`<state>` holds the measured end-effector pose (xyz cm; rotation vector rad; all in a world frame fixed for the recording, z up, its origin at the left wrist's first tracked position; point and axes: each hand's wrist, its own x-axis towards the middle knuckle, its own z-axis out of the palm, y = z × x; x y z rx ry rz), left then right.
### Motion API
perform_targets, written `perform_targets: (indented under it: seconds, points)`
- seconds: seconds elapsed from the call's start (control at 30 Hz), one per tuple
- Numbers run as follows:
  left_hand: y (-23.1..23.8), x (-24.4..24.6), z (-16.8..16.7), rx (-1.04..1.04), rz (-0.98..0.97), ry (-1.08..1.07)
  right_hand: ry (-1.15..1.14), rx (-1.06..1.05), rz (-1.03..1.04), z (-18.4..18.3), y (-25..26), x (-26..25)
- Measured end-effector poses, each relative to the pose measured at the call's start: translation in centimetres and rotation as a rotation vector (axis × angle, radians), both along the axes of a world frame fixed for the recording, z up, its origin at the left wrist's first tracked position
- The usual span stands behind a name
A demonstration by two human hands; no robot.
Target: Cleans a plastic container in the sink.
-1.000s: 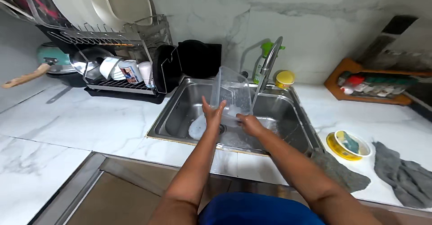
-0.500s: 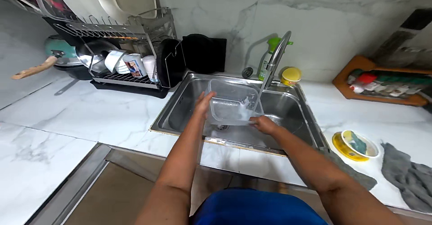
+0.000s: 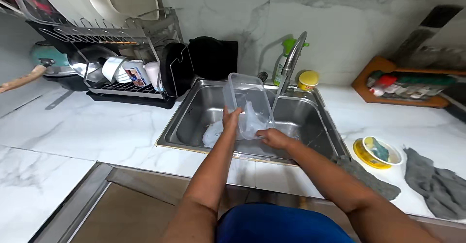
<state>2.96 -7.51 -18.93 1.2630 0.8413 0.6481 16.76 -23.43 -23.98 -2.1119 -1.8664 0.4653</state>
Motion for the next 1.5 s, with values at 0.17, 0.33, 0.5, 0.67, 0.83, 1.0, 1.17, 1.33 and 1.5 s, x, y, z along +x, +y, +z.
perform_targets:
  seconds: [0.17, 0.33, 0.5, 0.67, 0.83, 1.0, 1.17, 1.33, 1.5]
  points:
    - [1.9, -1.4, 1.5, -0.112, -0.227, 0.228, -0.059, 0.027, -0.035, 2.5, -2.4, -0.2]
    - [1.7, -1.7, 2.7, -0.198, -0.318, 0.007, 0.361, 0.041, -0.261, 11.5, -2.5, -3.7]
    - [-2.5, 1.1, 4.6, 0.119, -0.192, 0.061, 0.854, 0.212, -0.703, 14.3, -0.5, -1.9]
    - [-6.0, 6.6, 7.7, 0.677, -0.383, 0.385, 1.044, 0.509, -0.960, 13.0, -1.3, 0.6]
    - [-6.8, 10.4, 9.0, 0.711, -0.502, 0.071, 1.298, 0.866, -1.105, 11.0, -4.5, 2.5]
    - [-5.7, 11.0, 6.9, 0.621, -0.496, 0.205, 1.341, 0.956, -1.049, 10.9, -6.8, 2.1]
    - [-3.7, 9.1, 2.3, 0.041, -0.204, 0.338, 1.219, 0.781, -0.907, 12.1, -5.7, 0.4]
    - [-6.2, 5.5, 2.8, -0.197, -0.218, -0.018, 1.087, 0.635, -0.933, 11.9, -1.9, 0.4]
    - [-6.5, 3.4, 2.7, -0.074, -0.194, -0.038, 1.089, 0.371, -0.914, 13.4, 2.6, 1.6]
